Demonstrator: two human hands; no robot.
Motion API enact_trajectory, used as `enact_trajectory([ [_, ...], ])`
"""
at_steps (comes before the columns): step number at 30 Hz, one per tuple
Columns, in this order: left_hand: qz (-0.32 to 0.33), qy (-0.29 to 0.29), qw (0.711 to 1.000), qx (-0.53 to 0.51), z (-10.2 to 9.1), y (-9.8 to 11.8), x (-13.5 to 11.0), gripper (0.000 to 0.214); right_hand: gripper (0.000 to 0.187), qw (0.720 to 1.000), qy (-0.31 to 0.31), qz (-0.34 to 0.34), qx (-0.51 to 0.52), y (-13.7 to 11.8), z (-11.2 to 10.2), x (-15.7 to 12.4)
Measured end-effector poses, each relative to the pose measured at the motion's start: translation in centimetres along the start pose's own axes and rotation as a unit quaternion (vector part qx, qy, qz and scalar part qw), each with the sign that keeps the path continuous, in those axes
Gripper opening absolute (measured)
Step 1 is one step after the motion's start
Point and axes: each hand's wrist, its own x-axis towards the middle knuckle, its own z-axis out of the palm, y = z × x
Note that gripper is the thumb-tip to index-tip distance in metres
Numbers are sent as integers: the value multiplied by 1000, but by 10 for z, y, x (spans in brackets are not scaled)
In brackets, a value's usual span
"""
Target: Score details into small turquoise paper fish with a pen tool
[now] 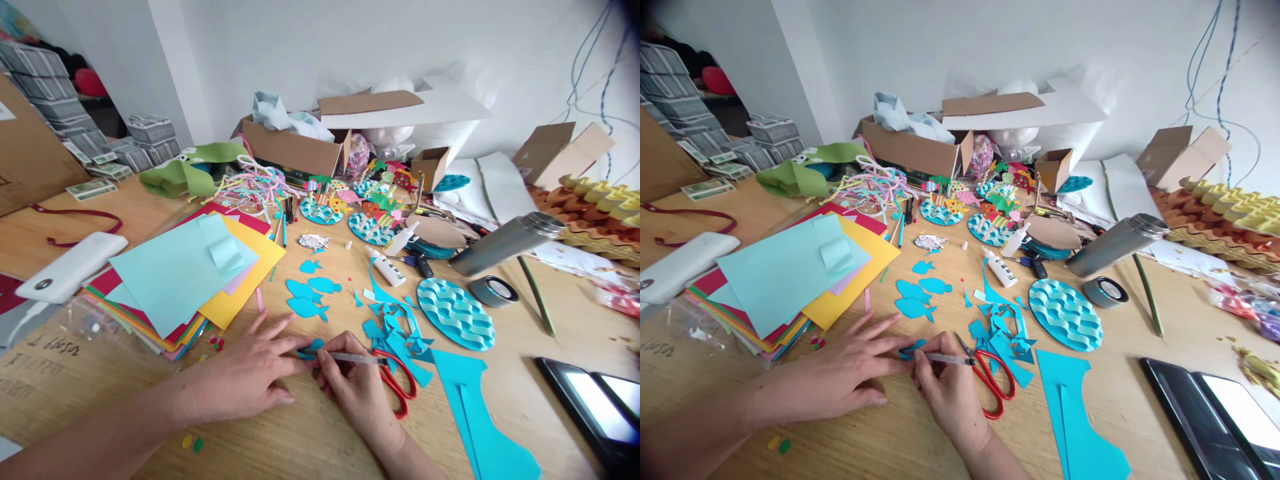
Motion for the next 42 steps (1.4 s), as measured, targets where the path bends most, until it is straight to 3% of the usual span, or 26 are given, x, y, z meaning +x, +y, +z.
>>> enact_trajectory([
  [22, -13, -27, 999, 14, -1, 1, 1, 52, 42, 1000, -3, -11, 6, 0, 0, 0],
  [42, -5, -12, 1000, 11, -1, 1, 1, 52, 41, 1000, -1, -7, 15, 5, -1, -1],
])
